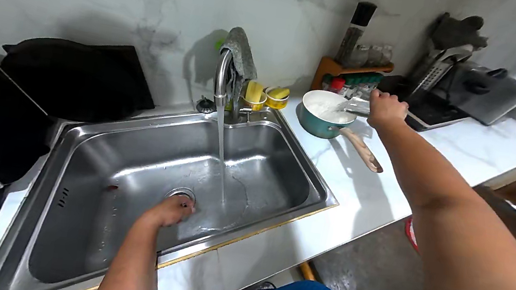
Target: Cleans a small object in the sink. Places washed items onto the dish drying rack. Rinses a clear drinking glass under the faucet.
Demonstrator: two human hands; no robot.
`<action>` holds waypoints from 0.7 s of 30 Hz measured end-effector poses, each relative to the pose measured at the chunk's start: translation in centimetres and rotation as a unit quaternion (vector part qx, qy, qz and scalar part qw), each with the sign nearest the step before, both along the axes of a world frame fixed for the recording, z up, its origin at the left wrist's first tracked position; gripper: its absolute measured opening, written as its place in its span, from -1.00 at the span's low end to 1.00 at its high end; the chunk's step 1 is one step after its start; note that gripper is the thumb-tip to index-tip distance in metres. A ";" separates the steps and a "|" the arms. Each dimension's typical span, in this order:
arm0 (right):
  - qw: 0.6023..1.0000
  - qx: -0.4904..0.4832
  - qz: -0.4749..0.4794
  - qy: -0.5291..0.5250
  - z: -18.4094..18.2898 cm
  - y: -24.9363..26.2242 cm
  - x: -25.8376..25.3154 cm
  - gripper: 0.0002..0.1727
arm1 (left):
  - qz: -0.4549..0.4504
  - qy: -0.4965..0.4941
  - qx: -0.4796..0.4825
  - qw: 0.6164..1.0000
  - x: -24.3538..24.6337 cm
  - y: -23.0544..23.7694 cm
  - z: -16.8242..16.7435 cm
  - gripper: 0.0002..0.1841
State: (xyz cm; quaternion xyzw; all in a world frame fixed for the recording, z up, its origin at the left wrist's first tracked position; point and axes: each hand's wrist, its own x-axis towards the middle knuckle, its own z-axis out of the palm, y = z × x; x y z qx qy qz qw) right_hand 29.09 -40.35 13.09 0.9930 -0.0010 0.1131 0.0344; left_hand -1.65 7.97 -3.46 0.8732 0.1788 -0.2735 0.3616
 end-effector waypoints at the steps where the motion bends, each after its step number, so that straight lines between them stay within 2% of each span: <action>1: 1.000 -0.024 0.006 -0.005 0.2 0.1 0.1 -0.11 | 0.001 0.000 0.001 1.000 0.0 0.0 0.1 -0.59; 6: 0.990 -0.093 0.073 -0.072 2.0 0.3 0.2 -0.41 | 0.011 -0.004 -0.010 1.000 -0.2 -0.1 0.2 -0.60; 13: 0.947 -0.194 0.176 -0.187 5.3 3.4 -0.1 -0.46 | 0.003 -0.003 -0.014 1.000 -0.2 -0.1 0.4 -0.61; 15: 0.961 -0.141 0.156 -0.178 6.3 5.8 -1.7 -0.40 | 0.002 -0.004 -0.014 1.000 -0.3 -0.1 0.4 -0.60; 17: 0.980 -0.028 0.139 -0.140 6.5 7.9 -3.9 -0.26 | -0.001 -0.005 -0.009 1.000 -0.2 -0.1 0.4 -0.60; 19: 0.984 0.095 0.136 -0.066 5.2 9.6 -5.8 -0.07 | -0.001 -0.004 -0.006 1.000 -0.3 -0.1 0.3 -0.60; 21: 0.965 0.213 0.147 0.045 1.8 11.4 -7.2 0.03 | -0.005 -0.005 -0.004 1.000 -0.3 0.0 0.3 -0.60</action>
